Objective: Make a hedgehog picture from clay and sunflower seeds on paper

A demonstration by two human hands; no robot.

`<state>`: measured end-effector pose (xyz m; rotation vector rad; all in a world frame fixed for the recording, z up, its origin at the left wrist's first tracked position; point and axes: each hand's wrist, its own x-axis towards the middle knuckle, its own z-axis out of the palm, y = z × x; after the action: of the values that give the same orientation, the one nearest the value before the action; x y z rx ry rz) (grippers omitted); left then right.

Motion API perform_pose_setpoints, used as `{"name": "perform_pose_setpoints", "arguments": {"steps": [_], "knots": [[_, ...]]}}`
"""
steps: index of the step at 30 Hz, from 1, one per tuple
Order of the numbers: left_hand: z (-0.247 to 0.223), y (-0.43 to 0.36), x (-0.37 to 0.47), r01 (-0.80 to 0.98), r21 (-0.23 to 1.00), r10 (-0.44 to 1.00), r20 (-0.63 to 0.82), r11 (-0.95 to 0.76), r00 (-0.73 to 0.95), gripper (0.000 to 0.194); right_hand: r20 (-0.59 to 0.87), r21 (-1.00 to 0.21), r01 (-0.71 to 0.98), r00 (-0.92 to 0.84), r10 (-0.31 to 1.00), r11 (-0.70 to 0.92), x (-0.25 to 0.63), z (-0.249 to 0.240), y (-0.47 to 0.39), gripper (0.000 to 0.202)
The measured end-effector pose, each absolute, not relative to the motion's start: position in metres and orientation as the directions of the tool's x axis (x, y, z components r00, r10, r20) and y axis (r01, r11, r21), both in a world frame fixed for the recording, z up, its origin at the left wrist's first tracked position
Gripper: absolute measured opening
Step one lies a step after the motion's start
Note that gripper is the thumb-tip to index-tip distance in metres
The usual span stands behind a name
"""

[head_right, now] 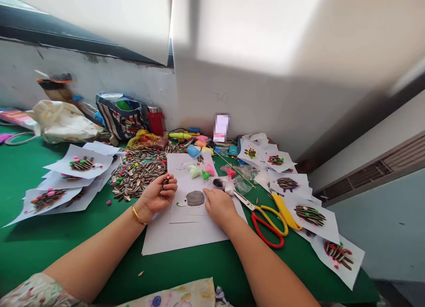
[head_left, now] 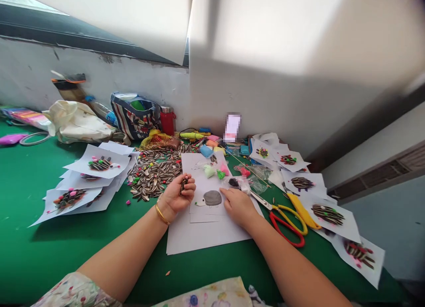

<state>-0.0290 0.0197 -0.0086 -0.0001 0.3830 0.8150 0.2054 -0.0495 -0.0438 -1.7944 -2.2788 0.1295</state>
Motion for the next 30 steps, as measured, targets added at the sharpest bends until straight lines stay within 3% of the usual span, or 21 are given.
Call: {"name": "perform_pose_setpoints", "arguments": {"steps": [5, 11, 18, 23, 30], "knots": [[-0.012, 0.014, -0.025, -0.623, 0.308, 0.694, -0.339, 0.719, 0.634, 0.025, 0.241, -0.301, 0.904, -0.237, 0.941, 0.304, 0.207, -0.047, -0.051, 0.046], [-0.008, 0.004, -0.016, -0.489, 0.520, 0.706, -0.401, 0.700, 0.584, 0.027, 0.382, -0.435, 0.799, -0.253, 0.889, 0.415, 0.196, -0.029, -0.057, 0.033], [-0.005, -0.018, -0.004, -0.244, 0.762, 0.709, -0.365, 0.600, 0.604, 0.029, 0.365, -0.525, 0.706, -0.317, 0.876, 0.474, 0.173, 0.014, -0.068, 0.022], [-0.005, -0.024, 0.000, -0.182, 0.797, 0.702, -0.368, 0.576, 0.610, 0.031, 0.312, -0.527, 0.751, -0.265, 0.912, 0.398, 0.165, 0.019, -0.064, 0.007], [-0.006, -0.023, 0.001, -0.150, 0.783, 0.695, -0.426, 0.604, 0.579, 0.035, 0.319, -0.649, 0.658, -0.222, 0.921, 0.383, 0.161, 0.005, -0.059, 0.010]]}}
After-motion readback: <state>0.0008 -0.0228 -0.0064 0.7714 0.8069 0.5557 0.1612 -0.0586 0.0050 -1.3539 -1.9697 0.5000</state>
